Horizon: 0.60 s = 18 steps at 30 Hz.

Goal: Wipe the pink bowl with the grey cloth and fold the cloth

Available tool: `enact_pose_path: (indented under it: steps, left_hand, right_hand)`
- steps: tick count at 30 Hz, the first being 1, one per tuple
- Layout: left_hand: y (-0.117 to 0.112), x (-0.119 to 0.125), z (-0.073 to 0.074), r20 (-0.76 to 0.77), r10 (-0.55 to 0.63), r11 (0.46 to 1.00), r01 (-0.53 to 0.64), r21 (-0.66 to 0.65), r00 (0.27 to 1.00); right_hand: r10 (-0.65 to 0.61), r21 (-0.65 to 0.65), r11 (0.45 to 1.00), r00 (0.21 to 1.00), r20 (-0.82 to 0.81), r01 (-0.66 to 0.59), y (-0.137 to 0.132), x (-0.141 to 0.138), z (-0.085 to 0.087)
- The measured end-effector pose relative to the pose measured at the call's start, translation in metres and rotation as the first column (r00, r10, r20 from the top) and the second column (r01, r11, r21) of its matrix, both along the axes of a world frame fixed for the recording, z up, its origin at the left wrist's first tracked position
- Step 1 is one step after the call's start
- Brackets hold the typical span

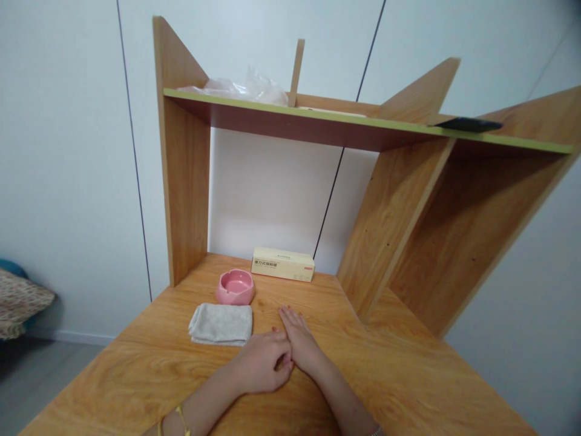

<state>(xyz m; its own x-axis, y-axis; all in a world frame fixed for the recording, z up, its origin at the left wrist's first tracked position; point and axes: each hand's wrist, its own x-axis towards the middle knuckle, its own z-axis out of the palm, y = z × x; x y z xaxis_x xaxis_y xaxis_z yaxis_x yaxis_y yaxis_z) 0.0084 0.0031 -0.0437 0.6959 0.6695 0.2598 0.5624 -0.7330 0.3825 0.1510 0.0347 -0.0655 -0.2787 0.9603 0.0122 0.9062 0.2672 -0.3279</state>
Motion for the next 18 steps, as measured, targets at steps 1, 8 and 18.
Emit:
enact_pose_path:
  steps: [1, 8, 18]
  left_hand:
    - [0.0007, -0.0001, 0.0001, 0.017, -0.008, 1.000, 0.008, 0.003, 1.000]
    - [0.0036, 0.0001, -0.0033, 0.092, -0.052, 0.994, 0.060, -0.092, 0.994]
    - [0.0055, 0.0005, -0.0042, 0.096, -0.049, 0.988, 0.063, -0.142, 0.994]
  right_hand:
    - [0.007, -0.004, 1.000, 1.000, 0.001, -0.007, -0.0008, 0.0003, 0.0011]
    - [0.013, -0.017, 1.000, 1.000, 0.007, -0.013, -0.0043, -0.0004, 0.0067]
    - [0.008, -0.015, 1.000, 1.000, 0.010, -0.008, -0.0029, -0.0008, 0.0052]
